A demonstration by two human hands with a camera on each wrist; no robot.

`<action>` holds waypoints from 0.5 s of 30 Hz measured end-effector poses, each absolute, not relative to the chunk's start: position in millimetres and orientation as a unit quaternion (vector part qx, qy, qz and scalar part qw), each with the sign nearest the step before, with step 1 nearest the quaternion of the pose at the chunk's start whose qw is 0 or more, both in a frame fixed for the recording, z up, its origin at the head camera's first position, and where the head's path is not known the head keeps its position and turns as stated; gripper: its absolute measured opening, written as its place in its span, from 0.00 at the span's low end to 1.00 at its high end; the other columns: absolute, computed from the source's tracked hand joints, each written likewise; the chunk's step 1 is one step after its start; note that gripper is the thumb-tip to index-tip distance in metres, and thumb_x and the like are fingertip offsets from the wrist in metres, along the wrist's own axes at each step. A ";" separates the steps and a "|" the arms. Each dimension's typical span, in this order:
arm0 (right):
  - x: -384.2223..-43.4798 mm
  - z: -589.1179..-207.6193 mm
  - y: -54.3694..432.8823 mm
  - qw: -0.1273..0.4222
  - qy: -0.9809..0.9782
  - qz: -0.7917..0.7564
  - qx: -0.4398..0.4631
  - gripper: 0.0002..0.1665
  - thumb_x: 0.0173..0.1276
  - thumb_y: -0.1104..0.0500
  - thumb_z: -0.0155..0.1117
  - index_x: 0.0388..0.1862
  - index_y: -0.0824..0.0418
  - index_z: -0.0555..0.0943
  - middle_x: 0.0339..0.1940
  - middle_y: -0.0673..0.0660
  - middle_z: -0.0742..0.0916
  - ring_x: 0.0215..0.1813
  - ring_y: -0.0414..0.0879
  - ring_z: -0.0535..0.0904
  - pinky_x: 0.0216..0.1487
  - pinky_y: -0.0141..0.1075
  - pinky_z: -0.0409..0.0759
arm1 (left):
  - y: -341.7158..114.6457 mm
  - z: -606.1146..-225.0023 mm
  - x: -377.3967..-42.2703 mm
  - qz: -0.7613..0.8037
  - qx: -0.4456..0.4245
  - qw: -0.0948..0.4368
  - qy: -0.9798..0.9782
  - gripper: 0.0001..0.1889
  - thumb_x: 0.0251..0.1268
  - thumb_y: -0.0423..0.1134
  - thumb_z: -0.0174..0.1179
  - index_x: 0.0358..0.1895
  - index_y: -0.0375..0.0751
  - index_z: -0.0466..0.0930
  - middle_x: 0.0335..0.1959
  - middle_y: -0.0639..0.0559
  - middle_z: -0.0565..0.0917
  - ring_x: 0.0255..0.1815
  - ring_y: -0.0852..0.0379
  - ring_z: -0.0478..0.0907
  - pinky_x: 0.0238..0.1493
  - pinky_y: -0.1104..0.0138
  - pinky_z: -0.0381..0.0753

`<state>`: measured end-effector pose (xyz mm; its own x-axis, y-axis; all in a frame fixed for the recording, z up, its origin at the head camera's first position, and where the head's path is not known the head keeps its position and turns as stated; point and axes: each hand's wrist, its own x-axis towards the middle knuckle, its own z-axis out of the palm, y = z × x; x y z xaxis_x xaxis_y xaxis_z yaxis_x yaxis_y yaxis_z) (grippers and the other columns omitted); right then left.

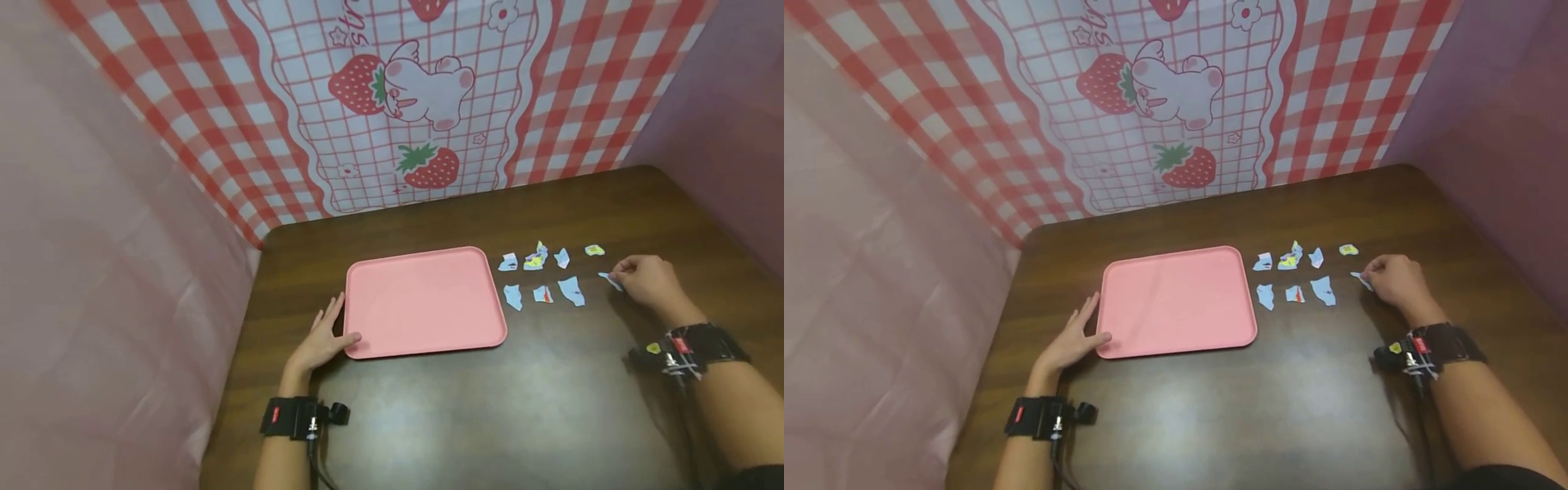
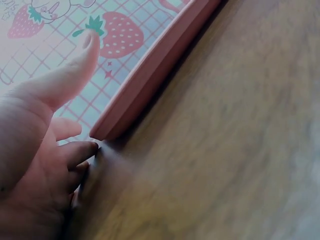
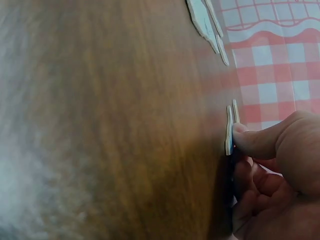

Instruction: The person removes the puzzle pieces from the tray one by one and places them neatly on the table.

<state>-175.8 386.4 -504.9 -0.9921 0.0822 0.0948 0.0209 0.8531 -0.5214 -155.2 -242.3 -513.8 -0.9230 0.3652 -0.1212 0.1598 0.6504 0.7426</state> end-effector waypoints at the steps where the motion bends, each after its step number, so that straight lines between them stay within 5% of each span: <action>1: -175.1 -506.0 387.1 0.060 -0.961 0.270 -0.026 0.11 0.67 0.59 0.67 0.30 0.68 0.84 0.23 0.57 0.86 0.29 0.50 0.76 0.29 0.41 0.68 | -241.8 -514.1 -155.3 0.397 0.141 0.128 0.898 0.56 0.63 0.59 0.67 0.83 0.44 0.40 0.83 0.41 0.47 0.83 0.42 0.34 0.76 0.43 0.29; 10: -162.2 -511.3 395.6 0.046 -0.935 0.346 -0.058 0.19 0.76 0.54 0.61 0.43 0.71 0.84 0.36 0.64 0.87 0.34 0.43 0.74 0.30 0.37 0.69 | -242.0 -515.4 -156.3 0.418 0.122 0.125 0.892 0.50 0.68 0.54 0.63 0.83 0.42 0.42 0.83 0.42 0.47 0.82 0.41 0.34 0.76 0.40 0.31; 15: -164.2 -506.6 401.2 0.047 -0.928 0.365 -0.067 0.21 0.76 0.52 0.60 0.46 0.72 0.83 0.36 0.54 0.88 0.35 0.34 0.72 0.32 0.35 0.68 | -242.3 -513.5 -156.7 0.421 0.114 0.130 0.891 0.49 0.70 0.54 0.62 0.83 0.42 0.41 0.83 0.43 0.45 0.82 0.40 0.32 0.75 0.38 0.31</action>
<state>-164.2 401.2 -506.6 -0.9867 0.1581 0.0381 0.0898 0.7252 -0.6826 -156.7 -242.3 -513.5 -0.9399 0.3130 -0.1363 0.0935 0.6201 0.7790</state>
